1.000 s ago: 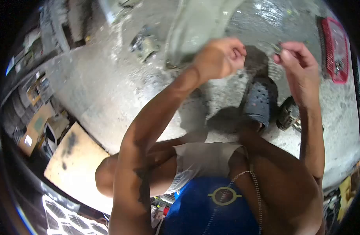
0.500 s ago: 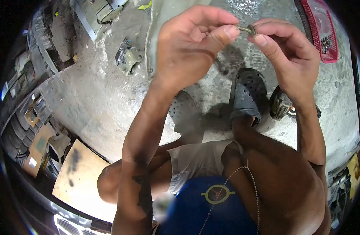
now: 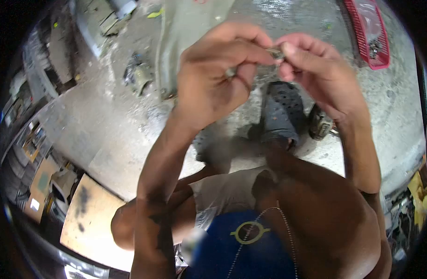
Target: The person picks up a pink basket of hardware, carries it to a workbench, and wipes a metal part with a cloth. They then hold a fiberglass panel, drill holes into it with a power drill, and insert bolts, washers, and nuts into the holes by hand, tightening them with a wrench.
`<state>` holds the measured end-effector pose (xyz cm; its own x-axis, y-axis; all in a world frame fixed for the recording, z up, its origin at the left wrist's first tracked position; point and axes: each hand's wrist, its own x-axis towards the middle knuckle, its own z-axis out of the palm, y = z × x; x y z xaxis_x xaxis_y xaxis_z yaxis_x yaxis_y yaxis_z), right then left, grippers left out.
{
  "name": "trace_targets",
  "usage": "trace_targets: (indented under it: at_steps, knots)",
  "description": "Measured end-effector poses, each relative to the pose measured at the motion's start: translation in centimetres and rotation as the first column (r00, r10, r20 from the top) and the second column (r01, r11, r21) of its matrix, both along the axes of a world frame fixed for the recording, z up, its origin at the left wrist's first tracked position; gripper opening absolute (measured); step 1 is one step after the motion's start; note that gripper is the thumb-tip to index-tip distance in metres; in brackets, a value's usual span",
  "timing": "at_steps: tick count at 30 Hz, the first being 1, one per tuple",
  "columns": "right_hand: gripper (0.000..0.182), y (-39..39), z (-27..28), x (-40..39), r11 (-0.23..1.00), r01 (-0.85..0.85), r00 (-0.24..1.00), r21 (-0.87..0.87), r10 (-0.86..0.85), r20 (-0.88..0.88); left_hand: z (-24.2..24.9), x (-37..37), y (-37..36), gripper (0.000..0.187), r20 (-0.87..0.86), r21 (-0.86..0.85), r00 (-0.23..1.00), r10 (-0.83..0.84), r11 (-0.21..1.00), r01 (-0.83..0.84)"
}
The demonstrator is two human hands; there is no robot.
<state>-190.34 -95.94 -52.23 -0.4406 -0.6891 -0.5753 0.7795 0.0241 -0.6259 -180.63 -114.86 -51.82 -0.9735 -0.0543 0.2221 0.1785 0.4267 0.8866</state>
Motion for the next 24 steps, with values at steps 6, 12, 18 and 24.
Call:
trace_targets:
  at_steps: [6, 12, 18, 24]
  knots:
    - [0.020, 1.7, -1.3, -0.3, 0.995, 0.035, 0.958, -0.089, -0.008, 0.286, -0.3, -0.8, 1.7, 0.027, -0.007, 0.079, 0.996, -0.090, 0.993, 0.090]
    - [0.037, 10.0, -4.0, -6.0, 0.915, 0.369, 0.924, 0.164, -0.341, -0.175, 1.3, 0.6, -3.7, 0.033, -0.056, -0.321, 0.992, 0.116, 0.938, -0.128]
    - [0.036, 25.4, -10.3, -18.2, 0.845, 0.508, 0.764, 0.167, -0.353, -0.540, 4.8, 7.2, -18.1, 0.027, 0.465, -0.556, 0.871, 0.155, 0.817, 0.151]
    - [0.036, 28.0, -13.9, -17.3, 0.717, 0.650, 0.731, 0.252, -0.500, -0.464, 1.9, 15.4, -18.3, 0.028, 0.810, -0.205, 0.536, 0.239, 0.971, -0.124]
